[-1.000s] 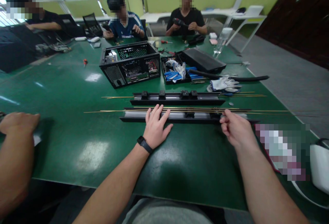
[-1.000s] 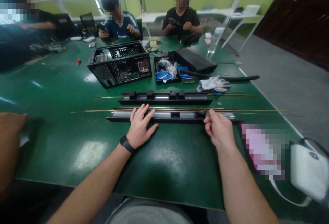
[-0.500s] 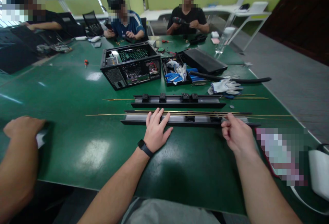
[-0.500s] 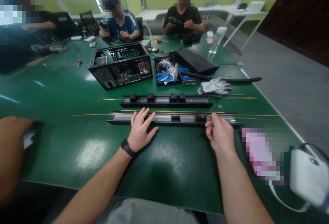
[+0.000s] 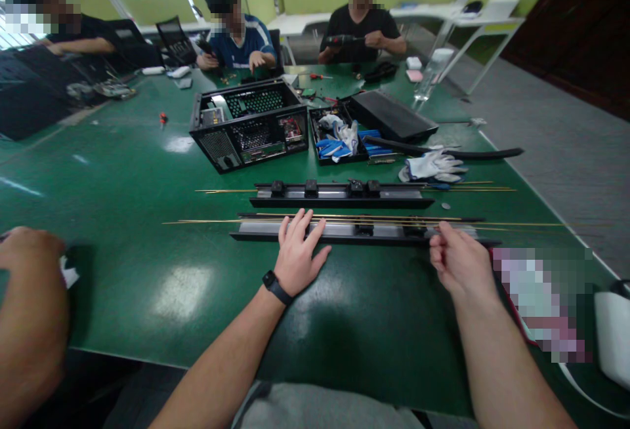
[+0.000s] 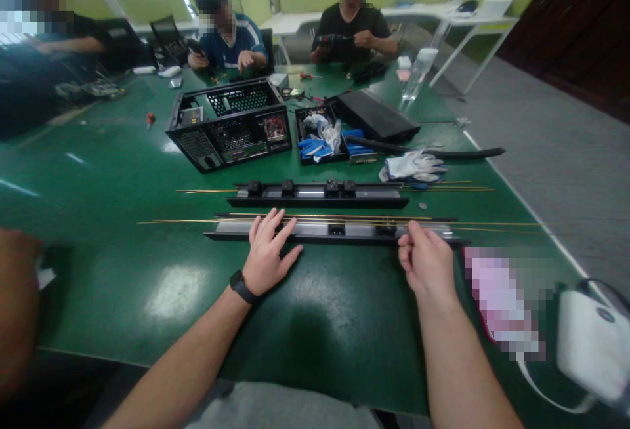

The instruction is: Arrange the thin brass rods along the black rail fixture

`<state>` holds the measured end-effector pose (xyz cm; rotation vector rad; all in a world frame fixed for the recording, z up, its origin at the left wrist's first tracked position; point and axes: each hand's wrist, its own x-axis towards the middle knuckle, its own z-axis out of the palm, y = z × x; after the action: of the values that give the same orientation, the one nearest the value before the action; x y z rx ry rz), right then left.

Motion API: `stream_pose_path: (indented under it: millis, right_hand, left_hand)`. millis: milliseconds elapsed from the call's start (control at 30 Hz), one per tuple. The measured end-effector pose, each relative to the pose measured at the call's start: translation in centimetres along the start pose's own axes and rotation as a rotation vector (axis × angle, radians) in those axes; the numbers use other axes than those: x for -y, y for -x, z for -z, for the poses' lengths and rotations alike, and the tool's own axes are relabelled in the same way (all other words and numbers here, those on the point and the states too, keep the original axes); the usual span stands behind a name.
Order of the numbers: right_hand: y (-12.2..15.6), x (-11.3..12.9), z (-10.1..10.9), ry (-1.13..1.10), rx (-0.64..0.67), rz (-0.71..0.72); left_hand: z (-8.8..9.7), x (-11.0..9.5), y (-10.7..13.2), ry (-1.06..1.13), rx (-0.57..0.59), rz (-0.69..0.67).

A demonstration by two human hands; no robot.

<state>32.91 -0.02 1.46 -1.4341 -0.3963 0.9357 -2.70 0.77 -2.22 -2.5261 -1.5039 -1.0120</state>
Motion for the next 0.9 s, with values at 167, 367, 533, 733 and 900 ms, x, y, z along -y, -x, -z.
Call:
stream_pose_path:
  millis: [167, 367, 533, 733, 900]
  right_hand:
    - [0.47, 0.40, -0.46, 0.019, 0.017, -0.026]
    - [0.40, 0.41, -0.56, 0.011, -0.022, -0.013]
    - [0.24, 0.22, -0.23, 0.038, 0.047, -0.023]
    - [-0.15, -0.02, -0.02, 0.007, -0.004, 0.000]
    - [-0.05, -0.09, -0.18, 0.007, 0.030, 0.002]
  left_hand:
    - [-0.08, 0.03, 0.01, 0.005, 0.006, -0.001]
    - [-0.06, 0.01, -0.03, 0.010, 0.015, 0.012]
    - [0.03, 0.07, -0.05, 0.009, 0.013, 0.004]
    - [-0.01, 0.05, -0.10, 0.001, 0.006, 0.017]
    - [0.02, -0.04, -0.18, 0.002, 0.006, 0.022]
